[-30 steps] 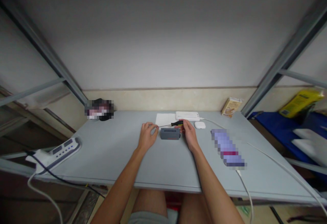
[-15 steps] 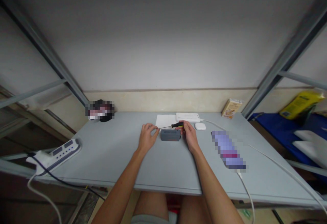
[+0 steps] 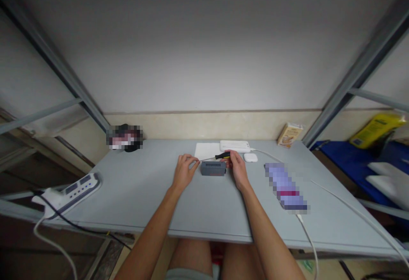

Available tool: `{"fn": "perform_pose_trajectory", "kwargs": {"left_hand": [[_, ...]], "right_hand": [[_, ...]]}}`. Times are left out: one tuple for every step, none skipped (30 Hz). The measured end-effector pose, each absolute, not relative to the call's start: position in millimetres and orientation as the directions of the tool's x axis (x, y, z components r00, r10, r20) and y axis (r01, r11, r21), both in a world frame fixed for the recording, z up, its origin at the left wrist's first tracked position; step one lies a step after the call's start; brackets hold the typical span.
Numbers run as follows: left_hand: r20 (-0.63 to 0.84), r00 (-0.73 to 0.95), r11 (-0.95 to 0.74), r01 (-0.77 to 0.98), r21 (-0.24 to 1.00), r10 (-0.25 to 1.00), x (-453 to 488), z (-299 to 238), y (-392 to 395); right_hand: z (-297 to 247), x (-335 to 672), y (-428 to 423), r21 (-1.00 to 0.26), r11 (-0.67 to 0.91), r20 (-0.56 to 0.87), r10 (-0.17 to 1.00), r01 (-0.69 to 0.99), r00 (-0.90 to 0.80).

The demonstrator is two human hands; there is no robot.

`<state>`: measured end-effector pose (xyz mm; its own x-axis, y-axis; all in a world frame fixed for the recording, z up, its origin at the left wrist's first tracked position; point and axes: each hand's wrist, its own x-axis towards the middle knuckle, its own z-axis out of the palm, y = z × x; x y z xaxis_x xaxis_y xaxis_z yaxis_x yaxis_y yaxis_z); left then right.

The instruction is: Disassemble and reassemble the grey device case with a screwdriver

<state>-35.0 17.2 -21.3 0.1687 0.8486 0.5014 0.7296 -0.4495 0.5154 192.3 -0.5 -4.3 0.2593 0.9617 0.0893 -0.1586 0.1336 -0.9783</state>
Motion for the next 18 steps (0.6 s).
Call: {"fn": "perform_pose_trajectory", "kwargs": {"left_hand": [[0.503, 0.17, -0.452, 0.728, 0.516, 0.848, -35.1, -21.1, 17.1], [0.504, 0.173, -0.455, 0.726, 0.516, 0.846, -35.2, -20.9, 17.0], [0.505, 0.176, -0.459, 0.724, 0.515, 0.845, -35.3, -20.7, 17.0], [0.505, 0.181, -0.463, 0.721, 0.515, 0.844, -35.4, -20.6, 17.0], [0.505, 0.187, -0.468, 0.719, 0.514, 0.843, -35.4, -20.6, 17.1], [0.504, 0.194, -0.473, 0.716, 0.513, 0.841, -35.5, -20.7, 17.2], [0.504, 0.203, -0.479, 0.713, 0.511, 0.84, -35.5, -21.1, 17.4], [0.504, 0.213, -0.486, 0.711, 0.508, 0.837, -35.6, -21.5, 17.7], [0.505, 0.223, -0.494, 0.708, 0.504, 0.834, -35.7, -22.0, 17.9], [0.508, 0.234, -0.505, 0.705, 0.498, 0.829, -35.8, -22.4, 18.1], [0.512, 0.246, -0.516, 0.701, 0.492, 0.823, -35.9, -22.7, 18.1], [0.518, 0.259, -0.529, 0.696, 0.485, 0.815, -36.0, -22.8, 18.1], [0.524, 0.272, -0.543, 0.692, 0.476, 0.807, -36.2, -22.5, 18.0], [0.527, 0.287, -0.555, 0.687, 0.469, 0.8, -36.3, -22.0, 17.7], [0.526, 0.302, -0.566, 0.682, 0.463, 0.795, -36.4, -21.3, 17.4], [0.523, 0.317, -0.575, 0.678, 0.459, 0.791, -36.4, -20.4, 17.0], [0.517, 0.331, -0.581, 0.674, 0.456, 0.79, -36.4, -19.6, 16.6], [0.511, 0.341, -0.585, 0.673, 0.454, 0.789, -36.3, -19.0, 16.4]], "right_hand": [[-4.6, 192.4, -0.2, -0.976, 0.14, 0.092, 0.96, -0.168, 0.263], [-4.8, 192.6, -0.1, -0.974, 0.147, 0.097, 0.959, -0.175, 0.266], [-4.8, 192.7, 0.0, -0.972, 0.153, 0.102, 0.958, -0.178, 0.268], [-4.8, 192.8, -0.1, -0.972, 0.157, 0.106, 0.958, -0.177, 0.268], [-4.6, 192.9, -0.3, -0.972, 0.158, 0.108, 0.957, -0.172, 0.269], [-4.3, 192.9, -0.5, -0.973, 0.157, 0.107, 0.957, -0.168, 0.271], [-4.0, 193.0, -0.7, -0.974, 0.155, 0.106, 0.956, -0.165, 0.273], [-3.9, 193.0, -0.8, -0.974, 0.155, 0.106, 0.956, -0.165, 0.274], [-3.8, 193.0, -0.8, -0.974, 0.156, 0.106, 0.955, -0.167, 0.276], [-3.9, 193.0, -0.7, -0.973, 0.158, 0.107, 0.955, -0.169, 0.277], [-4.1, 193.0, -0.4, -0.972, 0.162, 0.109, 0.953, -0.171, 0.282], [-4.4, 193.0, -0.1, -0.972, 0.165, 0.111, 0.951, -0.17, 0.288], [-4.8, 193.1, 0.3, -0.972, 0.167, 0.112, 0.949, -0.168, 0.296], [-5.0, 193.1, 0.7, -0.972, 0.169, 0.113, 0.946, -0.164, 0.305], [-5.3, 193.2, 1.1, -0.972, 0.171, 0.114, 0.943, -0.161, 0.312], [-5.4, 193.3, 1.4, -0.972, 0.172, 0.115, 0.941, -0.158, 0.318], [-5.5, 193.4, 1.6, -0.972, 0.173, 0.115, 0.94, -0.159, 0.322], [-5.6, 193.5, 1.7, -0.971, 0.175, 0.115, 0.938, -0.161, 0.325]]}}
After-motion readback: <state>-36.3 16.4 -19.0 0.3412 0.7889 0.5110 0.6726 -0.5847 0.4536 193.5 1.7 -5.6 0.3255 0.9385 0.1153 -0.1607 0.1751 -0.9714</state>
